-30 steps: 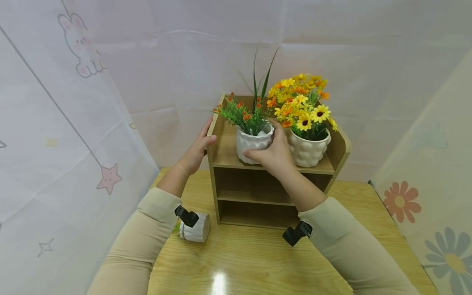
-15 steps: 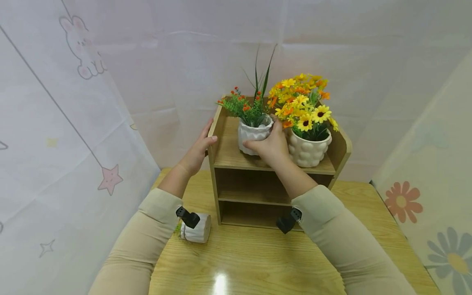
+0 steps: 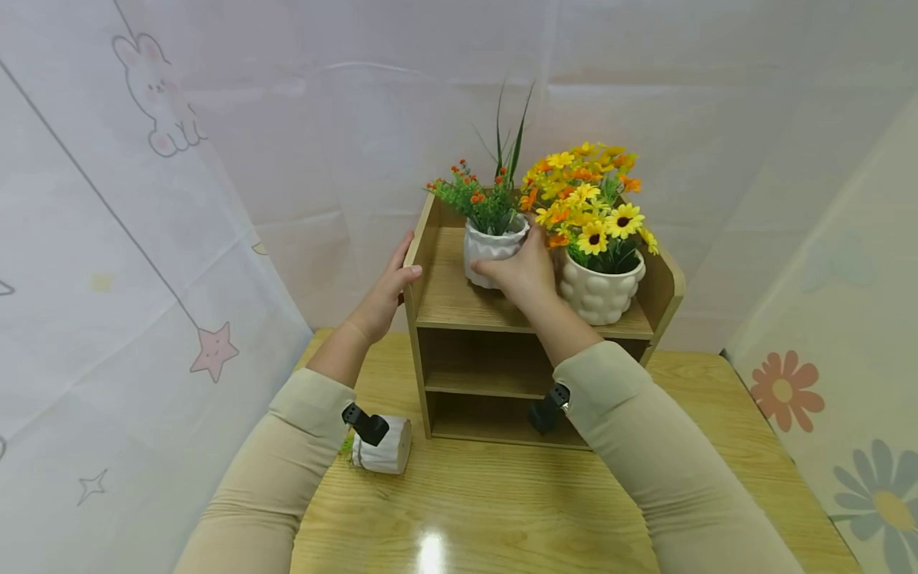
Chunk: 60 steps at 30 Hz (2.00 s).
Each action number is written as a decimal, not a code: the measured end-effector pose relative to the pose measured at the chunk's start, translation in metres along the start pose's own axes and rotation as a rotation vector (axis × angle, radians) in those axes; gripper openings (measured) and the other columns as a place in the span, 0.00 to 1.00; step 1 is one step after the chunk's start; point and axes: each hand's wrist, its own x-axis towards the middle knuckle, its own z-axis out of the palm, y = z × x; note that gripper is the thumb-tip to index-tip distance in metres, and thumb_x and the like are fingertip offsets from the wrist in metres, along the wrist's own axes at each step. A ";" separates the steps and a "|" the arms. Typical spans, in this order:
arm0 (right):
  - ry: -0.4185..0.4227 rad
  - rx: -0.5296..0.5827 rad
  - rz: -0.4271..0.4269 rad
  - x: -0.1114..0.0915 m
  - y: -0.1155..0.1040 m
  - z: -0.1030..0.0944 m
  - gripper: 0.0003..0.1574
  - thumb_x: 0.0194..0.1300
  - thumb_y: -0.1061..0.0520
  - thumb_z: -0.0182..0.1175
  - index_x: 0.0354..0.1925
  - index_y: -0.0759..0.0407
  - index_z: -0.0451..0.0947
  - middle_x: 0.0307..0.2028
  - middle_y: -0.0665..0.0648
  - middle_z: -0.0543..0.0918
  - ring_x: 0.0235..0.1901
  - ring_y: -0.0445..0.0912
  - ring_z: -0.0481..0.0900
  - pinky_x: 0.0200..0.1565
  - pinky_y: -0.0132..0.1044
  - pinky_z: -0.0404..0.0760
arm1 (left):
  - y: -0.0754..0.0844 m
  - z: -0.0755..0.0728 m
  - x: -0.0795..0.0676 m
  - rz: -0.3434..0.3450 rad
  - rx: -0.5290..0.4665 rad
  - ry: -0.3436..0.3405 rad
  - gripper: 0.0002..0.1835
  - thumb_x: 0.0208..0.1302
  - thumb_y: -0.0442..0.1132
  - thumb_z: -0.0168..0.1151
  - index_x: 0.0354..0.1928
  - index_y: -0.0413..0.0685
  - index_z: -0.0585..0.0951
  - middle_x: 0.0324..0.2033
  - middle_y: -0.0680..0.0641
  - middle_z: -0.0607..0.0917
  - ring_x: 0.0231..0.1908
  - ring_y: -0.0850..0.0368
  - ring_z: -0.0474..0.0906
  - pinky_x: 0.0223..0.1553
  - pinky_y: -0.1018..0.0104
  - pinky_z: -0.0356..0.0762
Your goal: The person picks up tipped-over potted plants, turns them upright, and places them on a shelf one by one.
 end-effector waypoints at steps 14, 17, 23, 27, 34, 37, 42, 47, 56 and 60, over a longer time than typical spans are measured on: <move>0.013 0.008 0.066 0.011 -0.001 0.007 0.71 0.50 0.49 0.75 0.77 0.50 0.39 0.72 0.64 0.60 0.70 0.56 0.62 0.69 0.46 0.64 | 0.002 0.000 -0.002 0.004 -0.001 -0.006 0.41 0.66 0.51 0.41 0.78 0.69 0.37 0.78 0.49 0.38 0.76 0.44 0.41 0.71 0.35 0.39; 0.021 0.000 0.077 0.015 0.002 0.009 0.70 0.50 0.48 0.75 0.77 0.50 0.39 0.72 0.65 0.60 0.70 0.57 0.62 0.69 0.47 0.64 | 0.002 0.000 -0.002 0.005 0.001 -0.006 0.41 0.66 0.51 0.41 0.78 0.68 0.36 0.78 0.50 0.38 0.76 0.44 0.39 0.71 0.35 0.39; 0.024 0.020 0.069 0.020 0.003 0.010 0.70 0.51 0.50 0.74 0.77 0.49 0.38 0.72 0.65 0.59 0.70 0.57 0.62 0.69 0.47 0.64 | 0.002 0.001 -0.002 0.011 -0.007 -0.005 0.41 0.66 0.50 0.40 0.78 0.67 0.37 0.78 0.49 0.38 0.75 0.44 0.42 0.71 0.35 0.40; 0.027 0.018 0.058 0.022 0.003 0.011 0.71 0.50 0.50 0.74 0.77 0.48 0.38 0.73 0.65 0.58 0.70 0.58 0.62 0.69 0.47 0.64 | 0.001 0.002 -0.001 0.009 -0.001 0.003 0.41 0.66 0.51 0.41 0.78 0.70 0.38 0.78 0.50 0.39 0.75 0.44 0.44 0.71 0.36 0.41; 0.031 0.016 0.068 0.024 0.003 0.013 0.71 0.50 0.51 0.75 0.77 0.45 0.37 0.71 0.65 0.62 0.67 0.58 0.65 0.66 0.48 0.67 | -0.001 0.002 0.000 0.005 0.004 0.003 0.42 0.66 0.51 0.40 0.78 0.69 0.36 0.78 0.50 0.37 0.75 0.44 0.41 0.71 0.34 0.38; 0.031 0.006 0.069 0.025 0.005 0.013 0.70 0.50 0.52 0.74 0.77 0.45 0.37 0.70 0.66 0.63 0.67 0.59 0.66 0.66 0.48 0.68 | 0.000 0.002 0.000 -0.004 0.004 0.004 0.41 0.66 0.52 0.41 0.78 0.69 0.36 0.78 0.51 0.37 0.76 0.44 0.40 0.71 0.34 0.37; 0.036 0.005 0.068 0.026 0.006 0.014 0.70 0.50 0.51 0.74 0.76 0.46 0.38 0.70 0.66 0.63 0.67 0.59 0.66 0.66 0.49 0.68 | 0.000 0.003 -0.001 -0.009 0.005 0.004 0.41 0.66 0.53 0.41 0.78 0.71 0.37 0.78 0.52 0.37 0.76 0.45 0.38 0.71 0.34 0.36; 0.034 0.013 0.075 0.026 0.005 0.014 0.70 0.50 0.51 0.75 0.77 0.46 0.38 0.71 0.65 0.62 0.68 0.58 0.65 0.66 0.49 0.67 | 0.000 0.003 -0.001 0.007 0.004 0.003 0.41 0.66 0.51 0.40 0.78 0.70 0.36 0.78 0.50 0.37 0.75 0.43 0.41 0.71 0.34 0.38; 0.042 0.012 0.067 0.025 0.006 0.015 0.70 0.49 0.52 0.75 0.77 0.46 0.38 0.71 0.65 0.59 0.69 0.58 0.63 0.68 0.49 0.65 | 0.000 0.002 -0.002 0.005 -0.010 0.009 0.41 0.66 0.51 0.41 0.78 0.71 0.37 0.78 0.50 0.38 0.75 0.44 0.43 0.71 0.37 0.40; 0.054 0.006 0.056 0.024 0.007 0.016 0.70 0.49 0.52 0.75 0.76 0.48 0.39 0.71 0.65 0.59 0.69 0.58 0.61 0.69 0.48 0.64 | 0.000 0.002 -0.001 0.004 -0.011 0.007 0.41 0.66 0.51 0.41 0.78 0.72 0.37 0.78 0.50 0.38 0.75 0.45 0.41 0.71 0.36 0.39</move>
